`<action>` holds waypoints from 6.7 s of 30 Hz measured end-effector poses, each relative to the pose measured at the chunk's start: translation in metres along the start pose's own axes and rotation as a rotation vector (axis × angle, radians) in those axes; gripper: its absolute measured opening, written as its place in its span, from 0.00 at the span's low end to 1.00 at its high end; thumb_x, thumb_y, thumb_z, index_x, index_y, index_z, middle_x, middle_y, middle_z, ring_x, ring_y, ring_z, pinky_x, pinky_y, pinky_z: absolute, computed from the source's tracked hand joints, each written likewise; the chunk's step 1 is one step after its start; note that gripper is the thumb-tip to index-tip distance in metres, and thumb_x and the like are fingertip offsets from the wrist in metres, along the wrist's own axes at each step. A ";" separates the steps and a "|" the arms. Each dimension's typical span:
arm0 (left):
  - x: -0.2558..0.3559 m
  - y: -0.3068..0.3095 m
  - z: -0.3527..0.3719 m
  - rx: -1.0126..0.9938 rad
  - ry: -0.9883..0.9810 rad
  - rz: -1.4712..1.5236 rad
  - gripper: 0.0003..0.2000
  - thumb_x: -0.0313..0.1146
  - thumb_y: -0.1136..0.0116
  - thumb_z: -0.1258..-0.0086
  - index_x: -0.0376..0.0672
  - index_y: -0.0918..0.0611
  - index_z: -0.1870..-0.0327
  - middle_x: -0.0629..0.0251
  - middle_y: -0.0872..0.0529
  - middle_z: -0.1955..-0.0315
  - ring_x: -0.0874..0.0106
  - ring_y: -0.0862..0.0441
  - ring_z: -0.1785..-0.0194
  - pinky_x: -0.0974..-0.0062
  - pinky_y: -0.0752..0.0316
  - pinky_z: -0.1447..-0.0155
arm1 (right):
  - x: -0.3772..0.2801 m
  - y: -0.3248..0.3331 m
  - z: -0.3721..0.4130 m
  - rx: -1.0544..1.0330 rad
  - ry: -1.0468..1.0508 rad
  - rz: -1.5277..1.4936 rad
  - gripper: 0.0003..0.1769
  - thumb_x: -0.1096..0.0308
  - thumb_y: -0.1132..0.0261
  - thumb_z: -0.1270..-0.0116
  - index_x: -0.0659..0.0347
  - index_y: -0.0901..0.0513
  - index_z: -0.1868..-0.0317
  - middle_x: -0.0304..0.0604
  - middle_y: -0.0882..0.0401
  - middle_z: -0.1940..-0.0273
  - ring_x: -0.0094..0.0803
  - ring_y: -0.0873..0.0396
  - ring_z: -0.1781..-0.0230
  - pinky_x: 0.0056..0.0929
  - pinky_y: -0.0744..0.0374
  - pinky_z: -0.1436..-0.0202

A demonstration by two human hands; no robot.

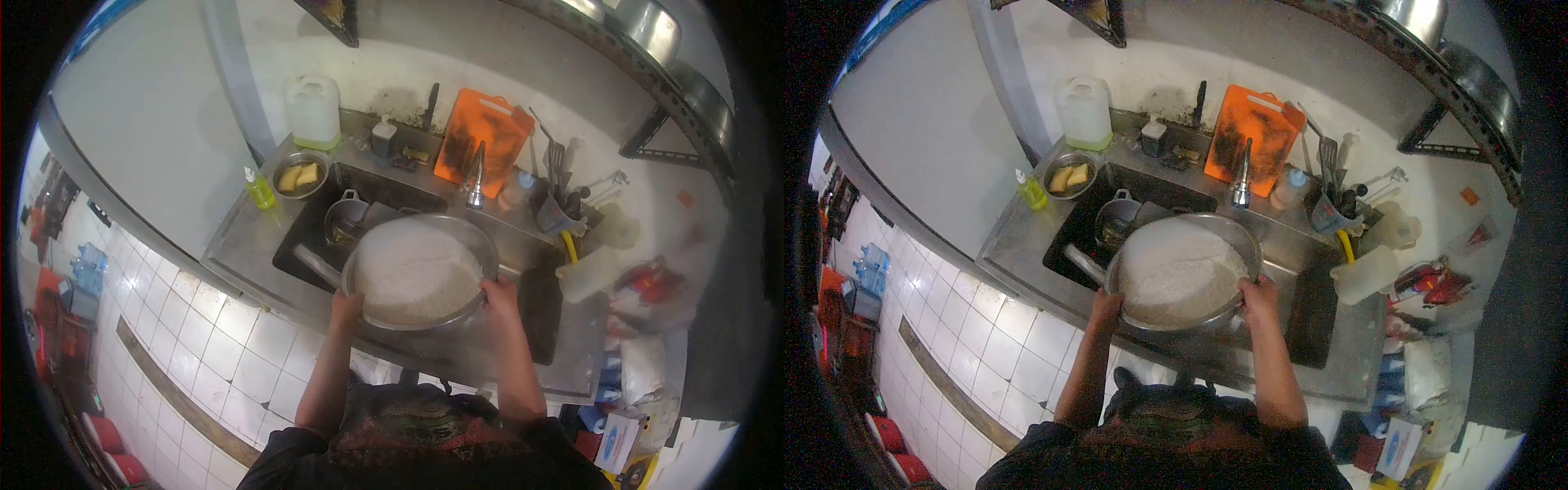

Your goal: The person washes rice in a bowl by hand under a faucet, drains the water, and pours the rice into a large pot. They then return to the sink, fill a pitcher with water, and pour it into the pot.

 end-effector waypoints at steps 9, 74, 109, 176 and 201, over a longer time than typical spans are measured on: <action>-0.026 -0.001 -0.019 -0.028 -0.048 0.152 0.19 0.24 0.45 0.49 0.31 0.24 0.53 0.57 0.18 0.68 0.64 0.20 0.67 0.68 0.24 0.65 | 0.001 -0.005 -0.001 -0.008 -0.012 -0.050 0.12 0.79 0.39 0.48 0.67 0.23 0.60 0.42 0.22 0.73 0.29 0.26 0.81 0.25 0.33 0.83; -0.021 -0.027 0.033 0.037 -0.219 0.164 0.13 0.27 0.46 0.45 0.36 0.25 0.57 0.64 0.20 0.66 0.73 0.24 0.65 0.74 0.27 0.61 | 0.035 -0.067 -0.444 0.245 0.986 0.620 0.23 0.53 0.51 0.29 0.52 0.29 0.38 0.52 0.28 0.40 0.55 0.31 0.40 0.55 0.44 0.31; -0.039 -0.056 -0.011 0.060 -0.224 0.277 0.13 0.21 0.49 0.45 0.31 0.22 0.57 0.63 0.19 0.68 0.74 0.25 0.64 0.75 0.28 0.60 | -0.028 -0.140 -0.239 -0.334 0.522 0.159 0.37 0.57 0.29 0.44 0.60 0.31 0.36 0.51 0.20 0.51 0.39 0.21 0.52 0.35 0.24 0.49; 0.000 -0.065 0.011 0.179 -0.388 0.062 0.09 0.23 0.51 0.45 0.33 0.23 0.64 0.62 0.20 0.74 0.71 0.25 0.71 0.68 0.29 0.67 | 0.106 -0.107 -0.160 -0.518 0.568 1.180 0.25 0.63 0.36 0.43 0.57 0.23 0.43 0.49 0.19 0.50 0.40 0.22 0.48 0.35 0.26 0.43; -0.007 -0.064 0.012 0.151 -0.225 0.091 0.10 0.20 0.53 0.43 0.33 0.24 0.60 0.64 0.21 0.69 0.73 0.27 0.66 0.73 0.29 0.61 | 0.089 -0.119 -0.027 -0.071 0.648 1.293 0.46 0.47 0.32 0.45 0.57 0.40 0.30 0.57 0.41 0.33 0.54 0.37 0.34 0.62 0.43 0.32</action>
Point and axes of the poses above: each hand's wrist, its own z-axis away from the middle knuckle, its own y-axis out of the back of the hand, x = y × z, the point moved 4 cm from there along -z, towards the middle knuckle
